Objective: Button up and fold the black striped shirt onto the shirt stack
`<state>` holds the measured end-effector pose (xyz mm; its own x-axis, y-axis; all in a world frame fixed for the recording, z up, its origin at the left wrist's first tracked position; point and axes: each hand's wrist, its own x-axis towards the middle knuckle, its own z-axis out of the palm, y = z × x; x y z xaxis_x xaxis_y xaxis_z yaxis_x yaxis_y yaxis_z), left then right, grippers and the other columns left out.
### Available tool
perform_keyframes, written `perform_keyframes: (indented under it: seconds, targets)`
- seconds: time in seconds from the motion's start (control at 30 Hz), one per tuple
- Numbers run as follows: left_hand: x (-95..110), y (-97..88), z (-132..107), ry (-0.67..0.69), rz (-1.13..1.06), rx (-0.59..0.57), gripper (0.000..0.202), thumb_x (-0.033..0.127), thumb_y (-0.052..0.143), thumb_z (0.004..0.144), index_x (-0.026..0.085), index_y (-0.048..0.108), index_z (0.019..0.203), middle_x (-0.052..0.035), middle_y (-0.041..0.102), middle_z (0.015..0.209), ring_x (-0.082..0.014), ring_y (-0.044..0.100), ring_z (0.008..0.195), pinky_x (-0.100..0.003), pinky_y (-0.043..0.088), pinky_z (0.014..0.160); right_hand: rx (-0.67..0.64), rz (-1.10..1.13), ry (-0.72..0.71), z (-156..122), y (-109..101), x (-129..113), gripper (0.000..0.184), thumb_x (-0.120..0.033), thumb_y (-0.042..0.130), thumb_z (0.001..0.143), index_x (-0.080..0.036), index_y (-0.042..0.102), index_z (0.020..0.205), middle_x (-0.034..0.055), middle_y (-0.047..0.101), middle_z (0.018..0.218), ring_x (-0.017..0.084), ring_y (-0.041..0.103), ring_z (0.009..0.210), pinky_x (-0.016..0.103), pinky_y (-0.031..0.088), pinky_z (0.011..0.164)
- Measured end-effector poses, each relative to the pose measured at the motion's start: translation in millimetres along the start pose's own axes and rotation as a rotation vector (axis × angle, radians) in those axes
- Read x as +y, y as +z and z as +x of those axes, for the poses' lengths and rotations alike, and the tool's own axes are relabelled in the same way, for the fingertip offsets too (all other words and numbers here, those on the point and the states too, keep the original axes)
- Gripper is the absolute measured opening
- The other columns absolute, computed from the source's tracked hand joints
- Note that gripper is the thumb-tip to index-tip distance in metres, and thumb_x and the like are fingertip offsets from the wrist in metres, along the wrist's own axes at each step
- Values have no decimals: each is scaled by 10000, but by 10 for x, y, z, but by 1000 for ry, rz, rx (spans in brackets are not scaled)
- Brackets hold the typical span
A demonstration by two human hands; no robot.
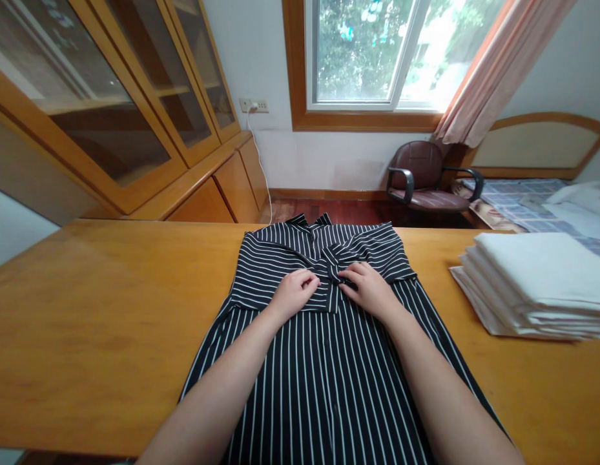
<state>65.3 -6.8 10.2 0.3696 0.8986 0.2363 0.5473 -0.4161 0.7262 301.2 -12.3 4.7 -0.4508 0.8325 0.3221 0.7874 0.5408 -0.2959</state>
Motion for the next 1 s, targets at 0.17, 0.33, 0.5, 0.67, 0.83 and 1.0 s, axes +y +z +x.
perform_keyframes:
  seconds: [0.17,0.33,0.5,0.67,0.83,1.0]
  targets:
    - [-15,5,-6,21,-20,24,216,256,519,926,198,674,787,-26,679,823,-181,626,793,-298,475,742,62,72,-67,-3,-50,6,234,-125,562,902,-215,703,1066,73,687,1014,226,608,947,398,536,870]
    - [-1,1,-30,56,-19,138,179,263,508,955,208,678,950,-32,645,910,-171,596,813,-290,479,730,146,326,-101,-22,-107,-62,321,-51,494,835,-225,700,1009,58,687,1030,190,645,972,366,546,889]
    - [21,-6,-49,161,53,210,159,234,525,965,216,663,1041,-42,633,992,-187,588,928,-330,482,857,149,550,-96,-22,-141,-144,335,-19,455,767,-214,702,885,40,716,921,173,678,904,337,553,859]
    - [9,6,-54,234,151,162,133,261,573,957,226,679,1030,-43,651,1012,-215,569,1014,-391,440,954,45,678,-87,-31,-185,-159,301,-55,473,788,-204,724,861,37,738,888,180,695,873,335,548,847]
    - [-16,27,-66,258,197,48,105,255,659,899,235,698,995,-41,657,1017,-229,532,1020,-391,459,929,-48,671,-54,-38,-203,-154,278,-182,466,935,-189,731,851,43,738,854,174,690,827,313,526,816]
    - [-7,34,-73,239,218,16,203,197,669,862,248,689,1057,-43,651,1042,-244,524,1031,-410,472,930,-89,552,-4,-30,-157,-185,240,-306,567,946,-189,694,780,22,700,763,159,651,724,281,496,724]
